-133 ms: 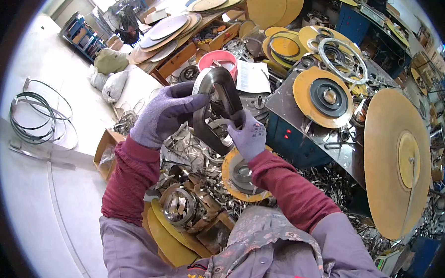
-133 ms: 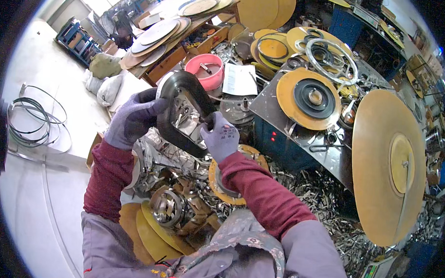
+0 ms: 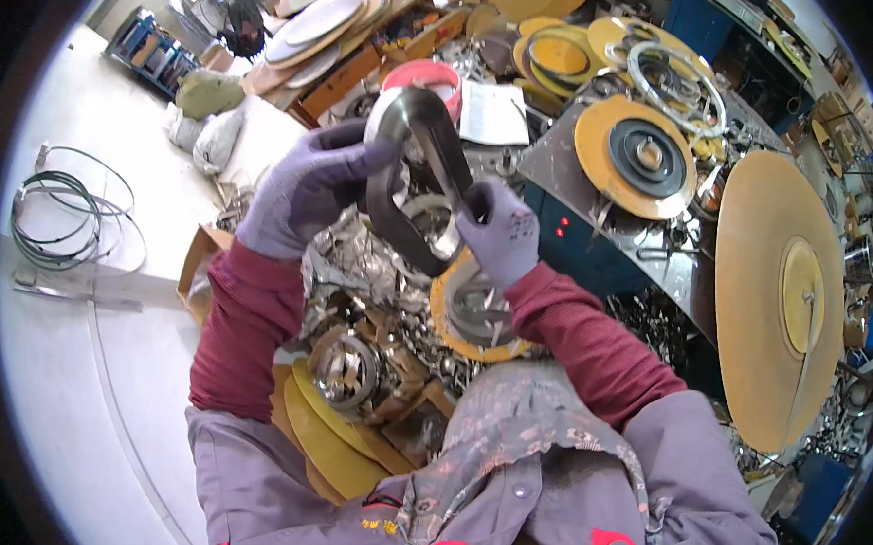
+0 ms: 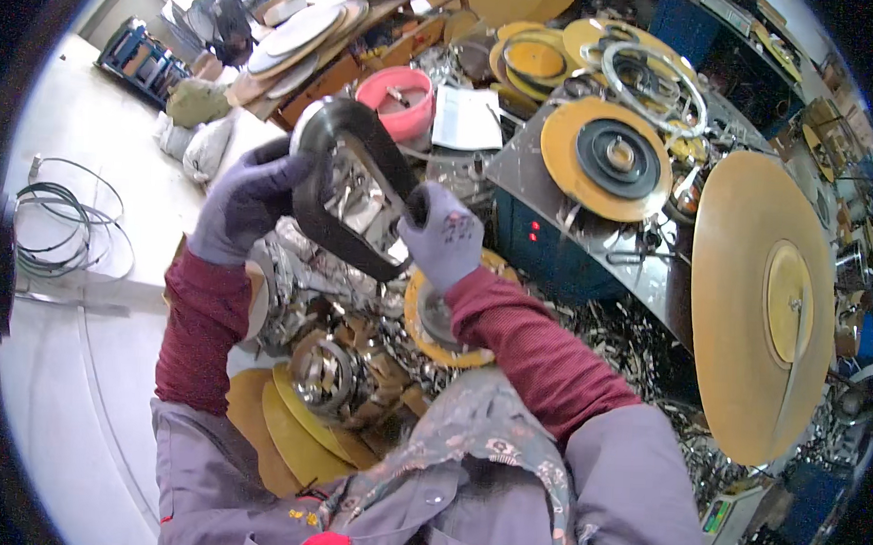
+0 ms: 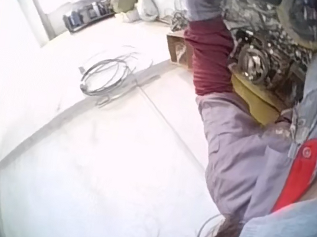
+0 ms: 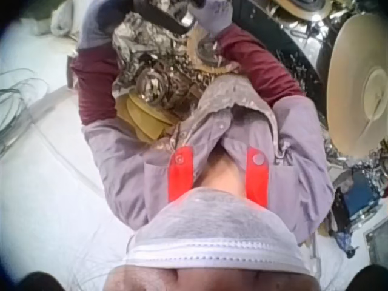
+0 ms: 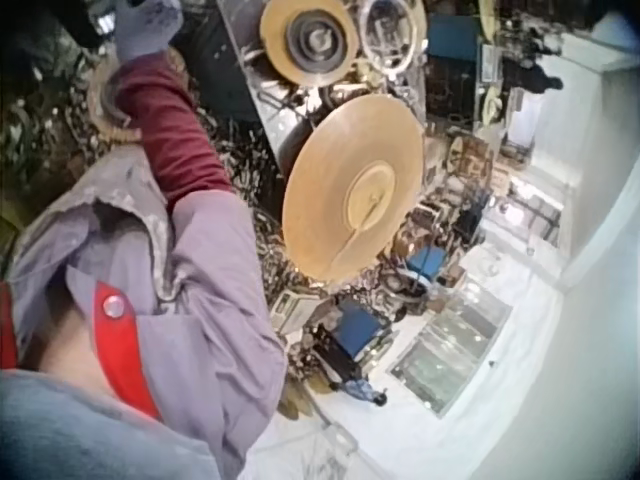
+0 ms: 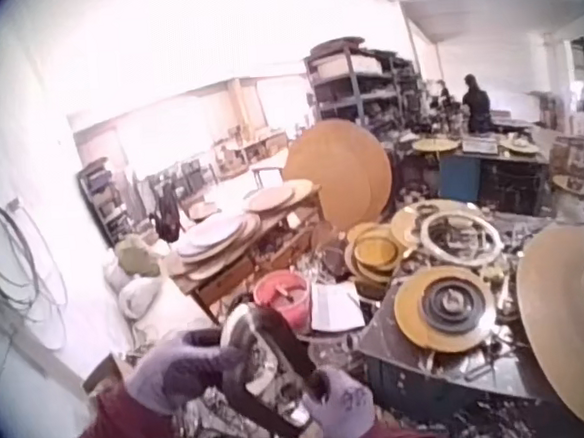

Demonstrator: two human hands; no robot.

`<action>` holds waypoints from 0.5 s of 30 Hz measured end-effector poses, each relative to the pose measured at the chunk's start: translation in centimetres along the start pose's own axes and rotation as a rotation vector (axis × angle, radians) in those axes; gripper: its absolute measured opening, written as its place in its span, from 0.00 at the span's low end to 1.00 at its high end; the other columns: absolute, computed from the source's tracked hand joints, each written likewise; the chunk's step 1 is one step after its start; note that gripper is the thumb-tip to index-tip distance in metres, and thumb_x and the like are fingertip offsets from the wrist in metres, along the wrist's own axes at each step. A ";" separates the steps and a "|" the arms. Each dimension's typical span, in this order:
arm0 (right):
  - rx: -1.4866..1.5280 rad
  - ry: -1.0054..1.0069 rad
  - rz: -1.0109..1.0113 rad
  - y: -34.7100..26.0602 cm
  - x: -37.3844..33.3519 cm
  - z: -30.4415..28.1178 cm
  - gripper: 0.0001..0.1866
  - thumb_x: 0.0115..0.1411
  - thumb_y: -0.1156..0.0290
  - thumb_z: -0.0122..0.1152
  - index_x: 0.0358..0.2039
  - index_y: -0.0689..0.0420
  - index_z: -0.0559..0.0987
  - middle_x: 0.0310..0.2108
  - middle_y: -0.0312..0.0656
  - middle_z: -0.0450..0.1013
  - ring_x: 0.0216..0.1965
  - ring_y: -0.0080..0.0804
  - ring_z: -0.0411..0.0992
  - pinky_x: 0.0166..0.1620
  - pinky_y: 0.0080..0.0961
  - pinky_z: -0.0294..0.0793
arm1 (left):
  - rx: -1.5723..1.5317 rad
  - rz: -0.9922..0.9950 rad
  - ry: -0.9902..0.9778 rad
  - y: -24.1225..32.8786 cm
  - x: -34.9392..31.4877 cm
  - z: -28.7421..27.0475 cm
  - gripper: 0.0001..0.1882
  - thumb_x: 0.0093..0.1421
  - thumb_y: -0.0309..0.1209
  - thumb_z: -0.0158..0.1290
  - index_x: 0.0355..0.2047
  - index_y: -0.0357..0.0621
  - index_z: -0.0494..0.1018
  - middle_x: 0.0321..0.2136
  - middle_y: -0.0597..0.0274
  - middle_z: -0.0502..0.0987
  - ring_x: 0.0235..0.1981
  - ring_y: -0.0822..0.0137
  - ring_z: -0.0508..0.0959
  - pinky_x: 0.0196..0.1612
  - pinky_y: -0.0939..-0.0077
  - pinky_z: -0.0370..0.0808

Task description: The person assembles speaker components by placing a black rubber ring onto a yellow circular base. They then use a metal ruler and a thin metal rod to adjust and align the ring on the base, ensuring it is centered and properly seated.

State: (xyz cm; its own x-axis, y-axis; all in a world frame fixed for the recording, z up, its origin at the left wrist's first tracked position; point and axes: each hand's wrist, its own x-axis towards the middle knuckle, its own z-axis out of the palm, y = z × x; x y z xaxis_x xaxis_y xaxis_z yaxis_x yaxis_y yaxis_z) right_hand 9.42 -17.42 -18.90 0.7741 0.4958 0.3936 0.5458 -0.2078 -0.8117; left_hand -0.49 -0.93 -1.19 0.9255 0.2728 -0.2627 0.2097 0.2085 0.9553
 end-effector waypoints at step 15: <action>-0.048 -0.261 -0.371 5.4 6.5 -7.6 0.13 0.54 0.68 0.59 0.40 0.54 0.76 0.36 0.45 0.75 0.38 0.44 0.75 0.41 0.36 0.76 | -0.011 0.090 0.111 0.6 1.5 3.8 0.19 0.64 0.34 0.51 0.52 0.36 0.69 0.40 0.60 0.77 0.39 0.68 0.78 0.45 0.76 0.74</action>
State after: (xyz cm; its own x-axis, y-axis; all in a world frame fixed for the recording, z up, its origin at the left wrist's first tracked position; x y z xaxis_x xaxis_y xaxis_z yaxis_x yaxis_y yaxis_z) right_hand 19.86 -21.74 -17.45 0.4201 0.7388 0.5270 0.7898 -0.0117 -0.6133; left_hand 2.26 -3.95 -0.53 0.8998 0.3927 -0.1898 0.1232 0.1887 0.9743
